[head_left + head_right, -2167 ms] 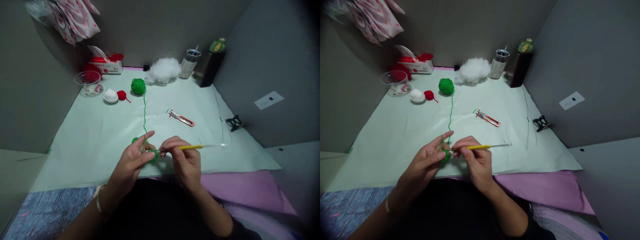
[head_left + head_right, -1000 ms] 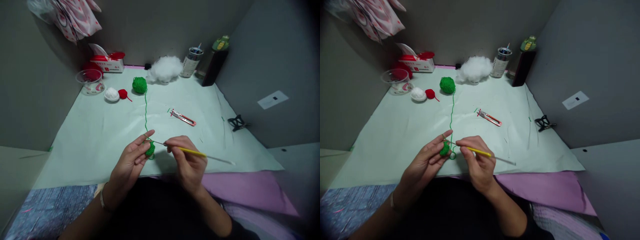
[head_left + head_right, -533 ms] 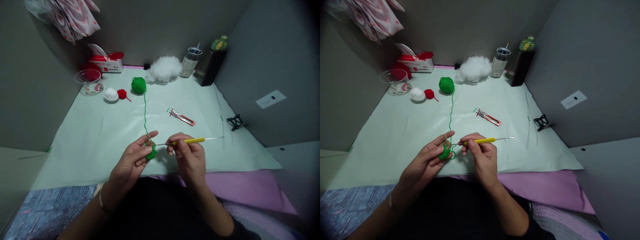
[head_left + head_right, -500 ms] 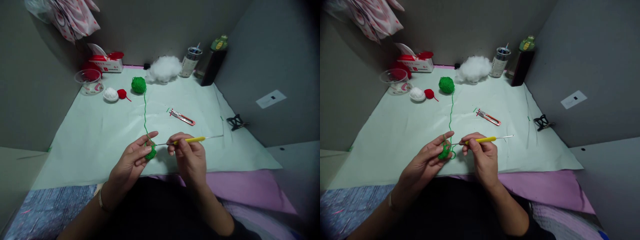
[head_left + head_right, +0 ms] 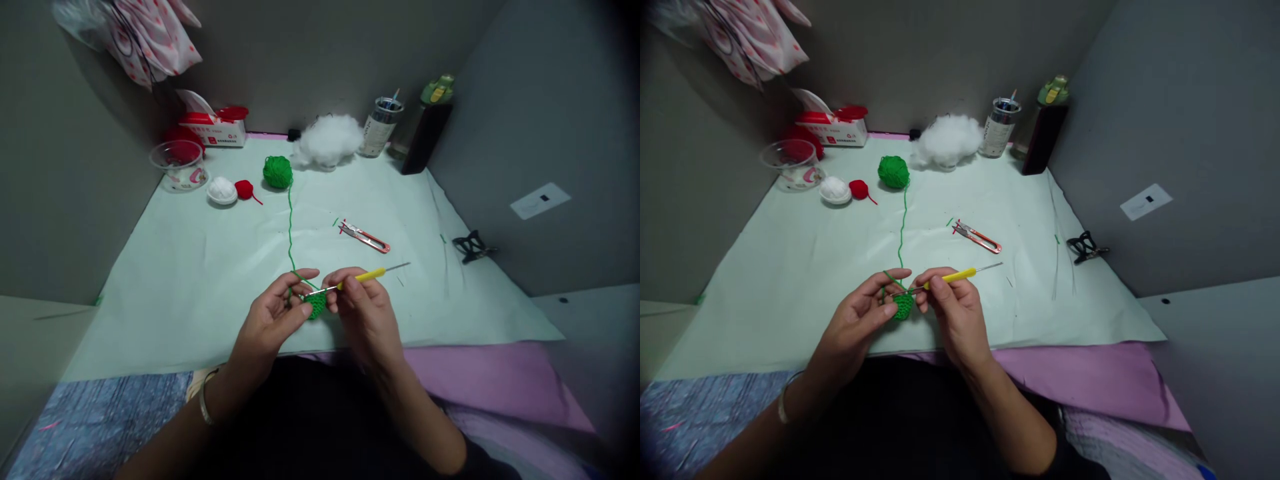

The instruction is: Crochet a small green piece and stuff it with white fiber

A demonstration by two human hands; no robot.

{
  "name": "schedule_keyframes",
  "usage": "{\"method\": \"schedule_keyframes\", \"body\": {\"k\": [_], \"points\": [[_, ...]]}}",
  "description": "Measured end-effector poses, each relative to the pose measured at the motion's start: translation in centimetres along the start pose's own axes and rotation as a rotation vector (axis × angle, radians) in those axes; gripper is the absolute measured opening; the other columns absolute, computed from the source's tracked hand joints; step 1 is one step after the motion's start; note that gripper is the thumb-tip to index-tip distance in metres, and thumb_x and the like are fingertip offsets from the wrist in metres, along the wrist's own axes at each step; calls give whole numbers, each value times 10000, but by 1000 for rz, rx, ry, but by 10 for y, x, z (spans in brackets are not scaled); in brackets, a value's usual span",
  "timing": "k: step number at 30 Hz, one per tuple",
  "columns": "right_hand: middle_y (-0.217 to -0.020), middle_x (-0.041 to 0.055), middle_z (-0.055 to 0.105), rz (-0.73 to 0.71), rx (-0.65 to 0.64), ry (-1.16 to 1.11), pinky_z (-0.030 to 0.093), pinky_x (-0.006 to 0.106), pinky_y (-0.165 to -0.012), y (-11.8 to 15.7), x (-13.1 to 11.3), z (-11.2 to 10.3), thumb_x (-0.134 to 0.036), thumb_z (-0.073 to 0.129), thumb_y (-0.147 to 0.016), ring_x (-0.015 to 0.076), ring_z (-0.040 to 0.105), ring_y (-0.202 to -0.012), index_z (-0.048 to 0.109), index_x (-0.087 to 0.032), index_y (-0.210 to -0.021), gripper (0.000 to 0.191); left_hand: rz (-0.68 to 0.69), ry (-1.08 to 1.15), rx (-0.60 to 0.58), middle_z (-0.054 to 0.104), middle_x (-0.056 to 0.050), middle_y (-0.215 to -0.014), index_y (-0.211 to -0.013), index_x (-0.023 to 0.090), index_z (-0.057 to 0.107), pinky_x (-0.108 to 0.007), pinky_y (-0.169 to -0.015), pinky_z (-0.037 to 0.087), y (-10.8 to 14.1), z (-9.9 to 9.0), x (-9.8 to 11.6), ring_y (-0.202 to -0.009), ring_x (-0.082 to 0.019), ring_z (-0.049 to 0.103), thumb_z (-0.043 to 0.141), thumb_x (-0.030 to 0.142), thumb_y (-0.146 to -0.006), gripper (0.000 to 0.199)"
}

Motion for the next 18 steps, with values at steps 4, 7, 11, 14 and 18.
{"method": "schedule_keyframes", "body": {"k": [4, 7, 11, 14, 18], "points": [[-827, 10, 716, 10, -23, -40, 503, 204, -637, -1, -2, 3, -381, 737, -951, 84, 604, -643, 770, -208, -859, 199, 8, -15, 30, 612, -20, -913, -1202, 265, 773, -268, -754, 432, 1, -2, 1, -802, -139, 508, 794, 339, -868, 342], [-821, 16, 715, -34, -37, 8, 512, 231, -631, 1, -4, 3, -392, 688, -984, 106, 619, -653, 743, -204, -867, 228, 1, -12, 46, 614, -15, -897, -1170, 272, 784, -256, -765, 431, 1, -3, 2, -814, -137, 519, 790, 333, -870, 306], [-829, 24, 727, -94, -72, 110, 530, 267, -651, 3, -6, 1, -397, 625, -1024, 130, 639, -675, 713, -207, -908, 239, 4, -2, 77, 626, -24, -875, -1140, 246, 797, -257, -758, 443, 2, -3, 4, -810, -146, 534, 793, 319, -856, 293], [-859, 29, 737, -136, -81, 169, 539, 280, -666, 4, -8, 0, -389, 595, -1043, 141, 664, -711, 708, -211, -935, 237, 17, -26, 93, 626, -26, -855, -1124, 226, 799, -266, -740, 453, 1, -3, 6, -774, -148, 528, 791, 283, -846, 284], [-901, 29, 740, -189, -89, 227, 544, 280, -678, 7, -11, 0, -352, 572, -1060, 137, 667, -739, 724, -220, -957, 226, 30, -79, 110, 611, -14, -833, -1123, 215, 794, -257, -708, 446, 1, -3, 7, -722, -133, 501, 783, 238, -838, 286]]}}
Point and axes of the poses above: each hand's wrist, its own y-axis away from the middle knuckle, its own z-axis out of the palm, x = y × z, the point moved 5 cm from there along -y, towards the middle knuckle
